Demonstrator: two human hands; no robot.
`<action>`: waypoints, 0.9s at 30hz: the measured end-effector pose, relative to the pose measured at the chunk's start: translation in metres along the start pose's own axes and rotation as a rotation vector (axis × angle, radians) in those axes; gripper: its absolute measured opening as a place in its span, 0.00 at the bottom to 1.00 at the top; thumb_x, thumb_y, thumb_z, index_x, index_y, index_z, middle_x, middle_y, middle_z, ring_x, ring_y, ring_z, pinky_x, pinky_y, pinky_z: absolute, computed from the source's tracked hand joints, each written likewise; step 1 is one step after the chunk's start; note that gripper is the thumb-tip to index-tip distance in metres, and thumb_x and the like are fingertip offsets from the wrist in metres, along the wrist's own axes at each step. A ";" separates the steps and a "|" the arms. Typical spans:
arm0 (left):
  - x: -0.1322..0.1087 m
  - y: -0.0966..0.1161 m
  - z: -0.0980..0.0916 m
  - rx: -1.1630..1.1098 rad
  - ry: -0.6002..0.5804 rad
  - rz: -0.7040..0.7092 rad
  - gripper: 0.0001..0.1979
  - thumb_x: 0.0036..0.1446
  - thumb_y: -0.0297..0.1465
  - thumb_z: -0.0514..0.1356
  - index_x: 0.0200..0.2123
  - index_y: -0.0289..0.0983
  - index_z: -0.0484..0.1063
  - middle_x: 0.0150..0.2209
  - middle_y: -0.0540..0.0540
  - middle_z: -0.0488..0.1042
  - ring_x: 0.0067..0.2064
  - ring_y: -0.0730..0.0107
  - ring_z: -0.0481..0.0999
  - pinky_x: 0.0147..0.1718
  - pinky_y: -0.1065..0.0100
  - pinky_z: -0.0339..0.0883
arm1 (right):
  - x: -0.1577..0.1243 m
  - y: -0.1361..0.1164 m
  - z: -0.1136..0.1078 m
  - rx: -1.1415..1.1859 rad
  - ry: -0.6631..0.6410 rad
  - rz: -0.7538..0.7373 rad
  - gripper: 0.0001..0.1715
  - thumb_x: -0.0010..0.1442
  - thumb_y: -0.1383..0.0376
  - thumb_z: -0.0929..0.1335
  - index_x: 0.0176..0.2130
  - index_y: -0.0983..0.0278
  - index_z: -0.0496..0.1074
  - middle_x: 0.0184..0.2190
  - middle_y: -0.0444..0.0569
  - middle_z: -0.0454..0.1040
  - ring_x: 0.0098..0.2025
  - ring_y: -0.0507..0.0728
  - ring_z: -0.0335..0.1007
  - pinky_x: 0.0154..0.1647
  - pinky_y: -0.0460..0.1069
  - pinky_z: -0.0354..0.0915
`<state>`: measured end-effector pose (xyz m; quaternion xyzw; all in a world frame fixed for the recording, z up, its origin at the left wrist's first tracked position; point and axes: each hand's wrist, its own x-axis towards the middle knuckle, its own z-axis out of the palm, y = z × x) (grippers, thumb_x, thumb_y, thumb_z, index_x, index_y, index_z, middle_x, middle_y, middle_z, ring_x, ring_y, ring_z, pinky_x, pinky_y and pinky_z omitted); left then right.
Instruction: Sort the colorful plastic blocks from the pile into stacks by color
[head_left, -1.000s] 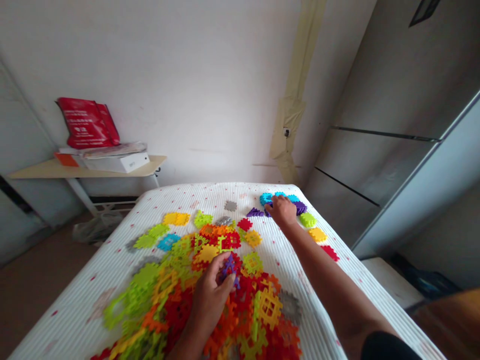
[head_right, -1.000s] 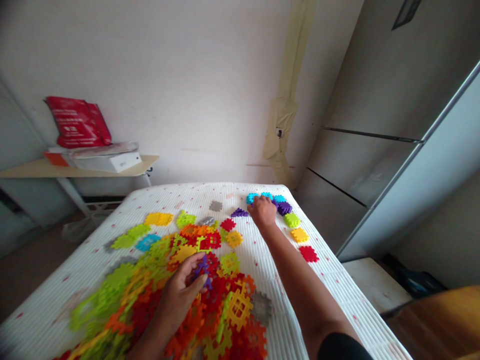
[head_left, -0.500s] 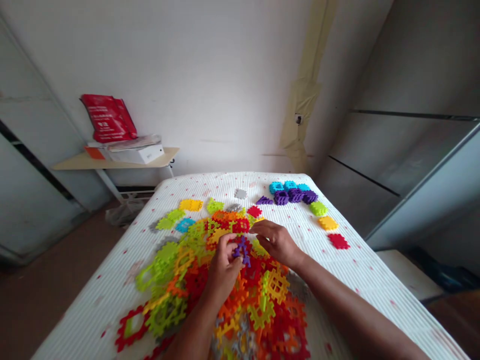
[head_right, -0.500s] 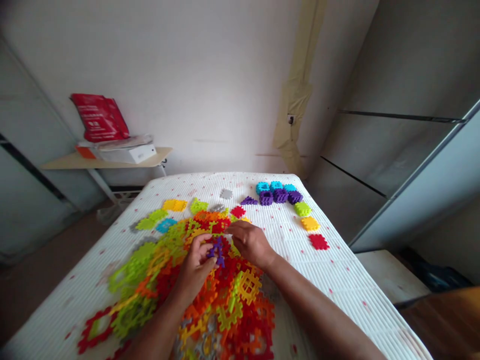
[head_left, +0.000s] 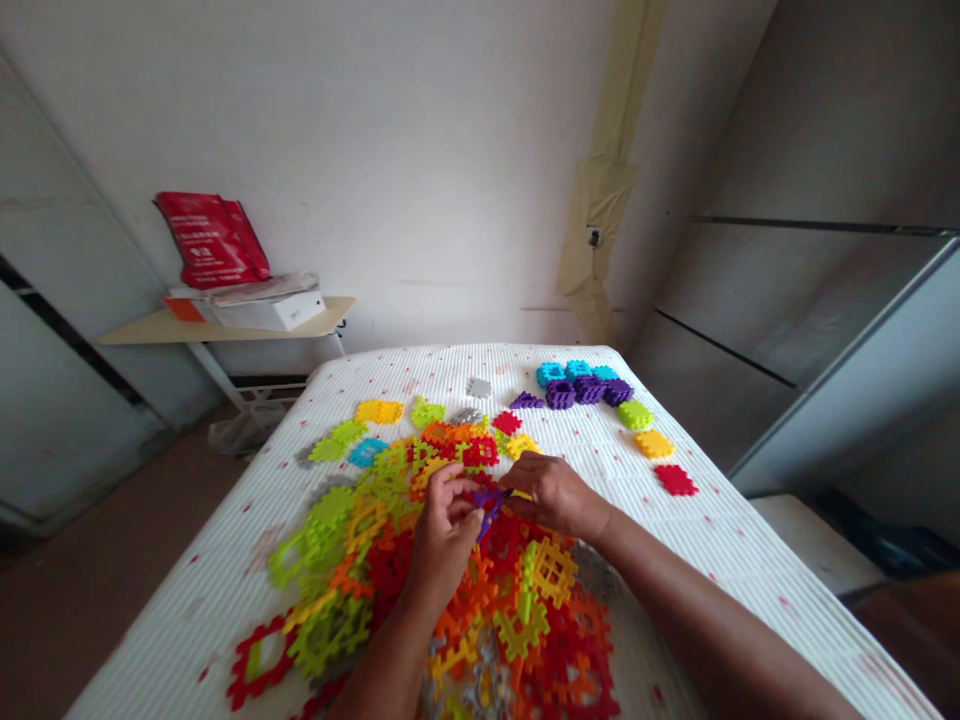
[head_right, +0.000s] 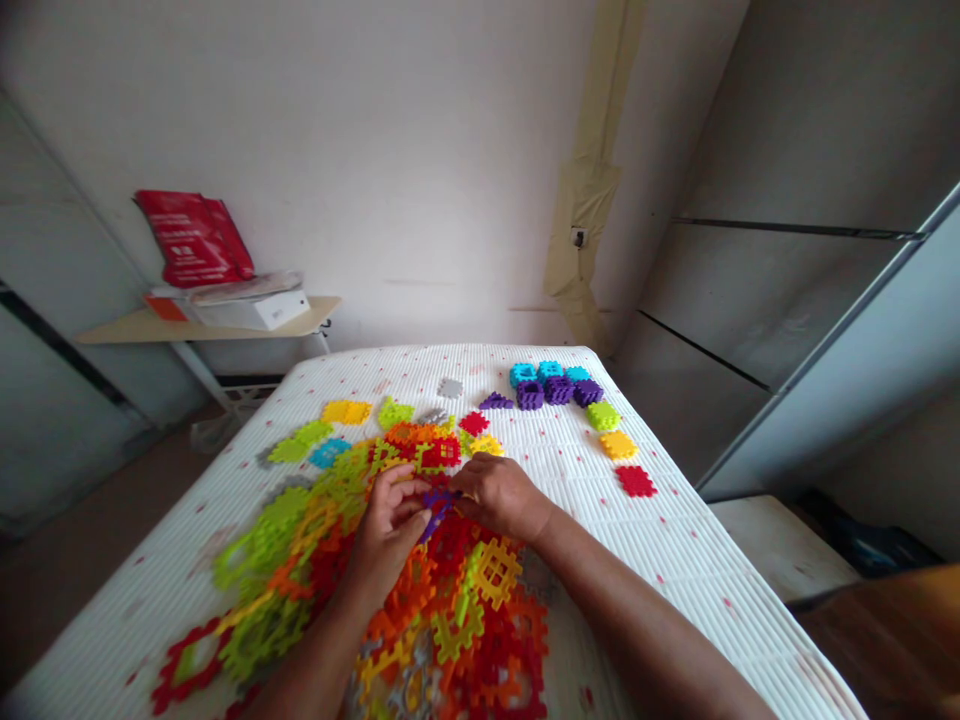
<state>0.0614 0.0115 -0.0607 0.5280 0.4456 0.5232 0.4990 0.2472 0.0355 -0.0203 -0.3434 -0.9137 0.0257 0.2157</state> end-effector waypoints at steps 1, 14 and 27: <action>0.000 0.001 0.000 -0.015 0.029 0.003 0.26 0.46 0.30 0.60 0.49 0.41 0.57 0.39 0.47 0.69 0.32 0.72 0.72 0.32 0.68 0.66 | -0.001 0.000 -0.002 0.009 -0.014 0.011 0.06 0.59 0.65 0.67 0.37 0.63 0.73 0.32 0.49 0.76 0.36 0.54 0.69 0.38 0.48 0.63; 0.001 0.003 0.001 -0.070 0.053 0.000 0.28 0.44 0.29 0.63 0.49 0.42 0.56 0.45 0.44 0.67 0.31 0.75 0.72 0.32 0.69 0.67 | -0.002 -0.005 -0.010 0.133 0.035 -0.024 0.13 0.59 0.66 0.66 0.45 0.62 0.72 0.37 0.51 0.74 0.42 0.56 0.68 0.42 0.49 0.65; -0.002 0.008 0.001 -0.080 0.045 -0.023 0.28 0.45 0.33 0.62 0.50 0.42 0.55 0.46 0.44 0.67 0.31 0.75 0.70 0.32 0.68 0.68 | -0.002 -0.002 -0.006 0.076 0.033 -0.026 0.09 0.61 0.67 0.64 0.42 0.65 0.71 0.33 0.51 0.74 0.37 0.55 0.69 0.39 0.48 0.64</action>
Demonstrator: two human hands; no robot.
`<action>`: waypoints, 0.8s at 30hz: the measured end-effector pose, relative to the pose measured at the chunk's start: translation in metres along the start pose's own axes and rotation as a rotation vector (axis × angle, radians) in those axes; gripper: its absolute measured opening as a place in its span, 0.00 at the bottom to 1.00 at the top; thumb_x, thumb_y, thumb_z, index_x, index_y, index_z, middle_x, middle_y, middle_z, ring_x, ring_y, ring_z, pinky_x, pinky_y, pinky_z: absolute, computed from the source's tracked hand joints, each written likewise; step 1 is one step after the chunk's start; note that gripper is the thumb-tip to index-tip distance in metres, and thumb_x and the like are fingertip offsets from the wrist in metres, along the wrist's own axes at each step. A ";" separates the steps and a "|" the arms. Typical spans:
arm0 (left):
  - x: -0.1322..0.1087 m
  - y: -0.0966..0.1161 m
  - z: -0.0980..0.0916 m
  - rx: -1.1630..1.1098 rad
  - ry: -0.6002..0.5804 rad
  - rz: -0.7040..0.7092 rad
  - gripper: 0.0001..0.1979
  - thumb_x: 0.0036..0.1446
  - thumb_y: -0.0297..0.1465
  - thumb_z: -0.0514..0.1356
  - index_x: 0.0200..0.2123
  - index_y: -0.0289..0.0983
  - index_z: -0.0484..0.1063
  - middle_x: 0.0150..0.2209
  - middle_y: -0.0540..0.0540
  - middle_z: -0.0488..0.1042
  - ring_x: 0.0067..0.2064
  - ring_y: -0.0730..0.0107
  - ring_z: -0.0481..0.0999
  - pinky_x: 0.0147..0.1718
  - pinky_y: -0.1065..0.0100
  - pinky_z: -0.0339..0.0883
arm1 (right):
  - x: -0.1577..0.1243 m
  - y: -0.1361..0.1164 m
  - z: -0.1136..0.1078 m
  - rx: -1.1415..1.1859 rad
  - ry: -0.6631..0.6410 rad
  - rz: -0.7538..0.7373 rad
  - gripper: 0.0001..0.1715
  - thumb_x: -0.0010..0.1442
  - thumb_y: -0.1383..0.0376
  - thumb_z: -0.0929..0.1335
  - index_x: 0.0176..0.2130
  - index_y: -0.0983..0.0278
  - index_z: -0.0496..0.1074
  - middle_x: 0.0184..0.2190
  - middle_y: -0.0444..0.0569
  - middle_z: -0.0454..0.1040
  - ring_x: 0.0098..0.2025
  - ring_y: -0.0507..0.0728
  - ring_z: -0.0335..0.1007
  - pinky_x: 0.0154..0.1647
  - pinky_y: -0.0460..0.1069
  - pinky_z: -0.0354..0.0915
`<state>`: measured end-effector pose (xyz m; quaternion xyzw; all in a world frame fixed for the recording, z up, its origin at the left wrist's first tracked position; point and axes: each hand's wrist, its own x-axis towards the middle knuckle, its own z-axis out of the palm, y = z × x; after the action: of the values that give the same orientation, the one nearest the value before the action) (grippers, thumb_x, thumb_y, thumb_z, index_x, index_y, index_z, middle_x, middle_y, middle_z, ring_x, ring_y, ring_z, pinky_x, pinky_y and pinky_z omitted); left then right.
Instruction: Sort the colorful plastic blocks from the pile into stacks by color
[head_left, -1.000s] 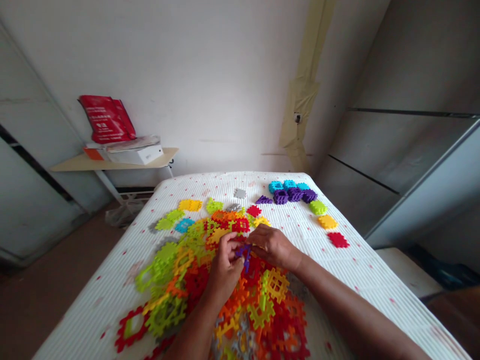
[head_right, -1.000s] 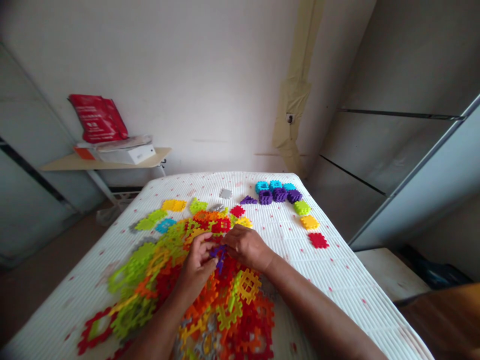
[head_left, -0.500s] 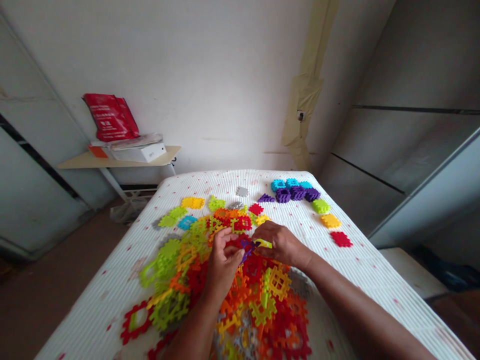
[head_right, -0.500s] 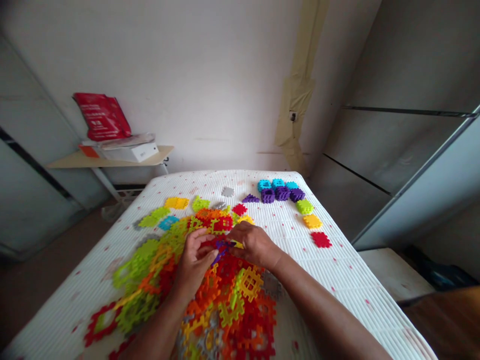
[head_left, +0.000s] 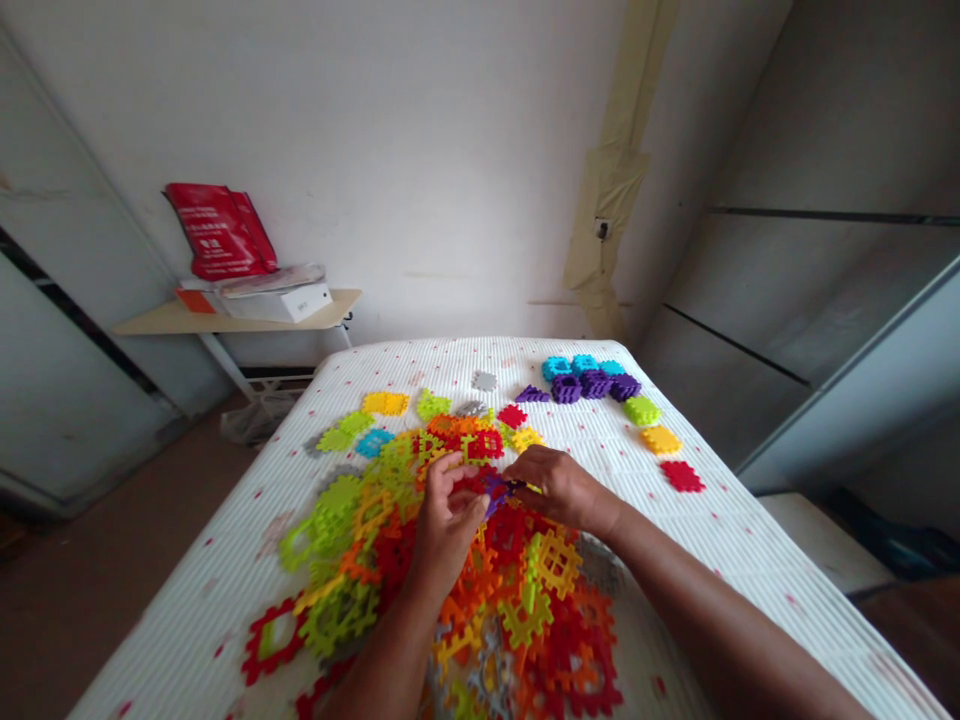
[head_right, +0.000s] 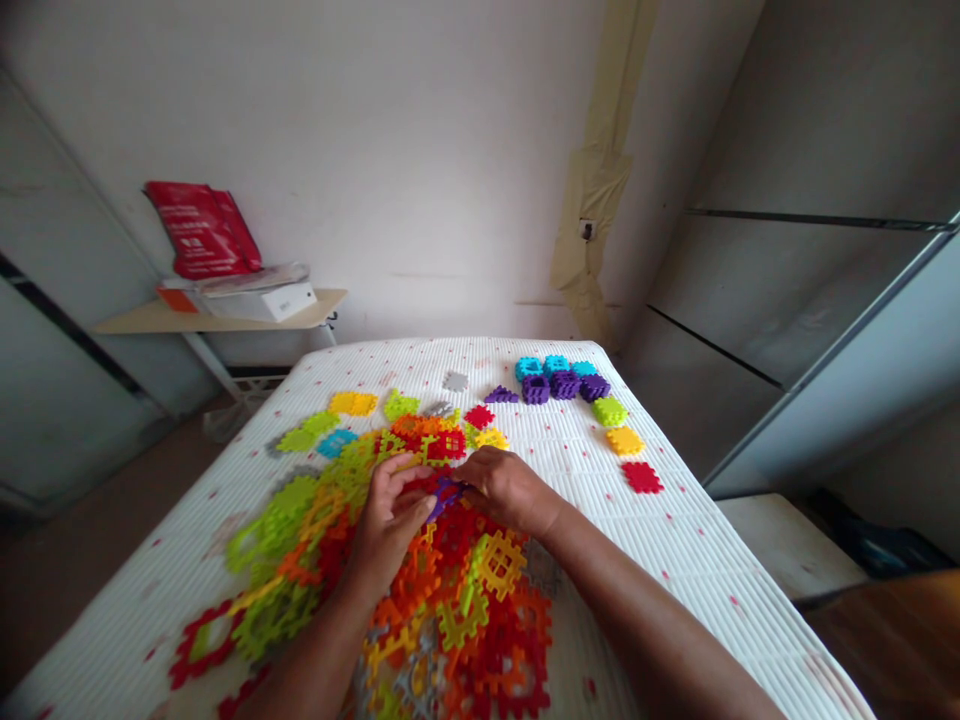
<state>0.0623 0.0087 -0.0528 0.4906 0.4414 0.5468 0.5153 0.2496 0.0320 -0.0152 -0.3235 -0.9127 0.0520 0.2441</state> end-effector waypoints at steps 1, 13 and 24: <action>0.000 -0.001 0.000 0.001 -0.002 0.003 0.29 0.45 0.32 0.62 0.50 0.42 0.55 0.45 0.44 0.67 0.31 0.75 0.70 0.31 0.68 0.68 | -0.001 0.001 0.000 -0.008 0.006 0.006 0.09 0.61 0.66 0.64 0.41 0.65 0.71 0.33 0.51 0.74 0.37 0.55 0.69 0.39 0.48 0.64; 0.002 -0.006 -0.001 0.025 -0.036 0.010 0.32 0.45 0.28 0.61 0.53 0.43 0.53 0.46 0.44 0.67 0.28 0.78 0.70 0.30 0.70 0.67 | 0.001 -0.006 -0.007 -0.018 0.007 -0.001 0.17 0.58 0.64 0.67 0.48 0.63 0.69 0.43 0.54 0.72 0.45 0.57 0.66 0.45 0.51 0.64; 0.000 -0.003 0.002 0.041 -0.056 -0.011 0.33 0.43 0.27 0.60 0.53 0.44 0.53 0.47 0.45 0.67 0.28 0.79 0.69 0.28 0.72 0.66 | 0.006 -0.016 0.002 -0.082 -0.097 0.026 0.13 0.59 0.63 0.67 0.45 0.64 0.70 0.36 0.52 0.74 0.40 0.56 0.67 0.41 0.49 0.63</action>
<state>0.0644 0.0092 -0.0560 0.5138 0.4408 0.5207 0.5202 0.2358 0.0227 -0.0103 -0.3422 -0.9205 0.0336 0.1855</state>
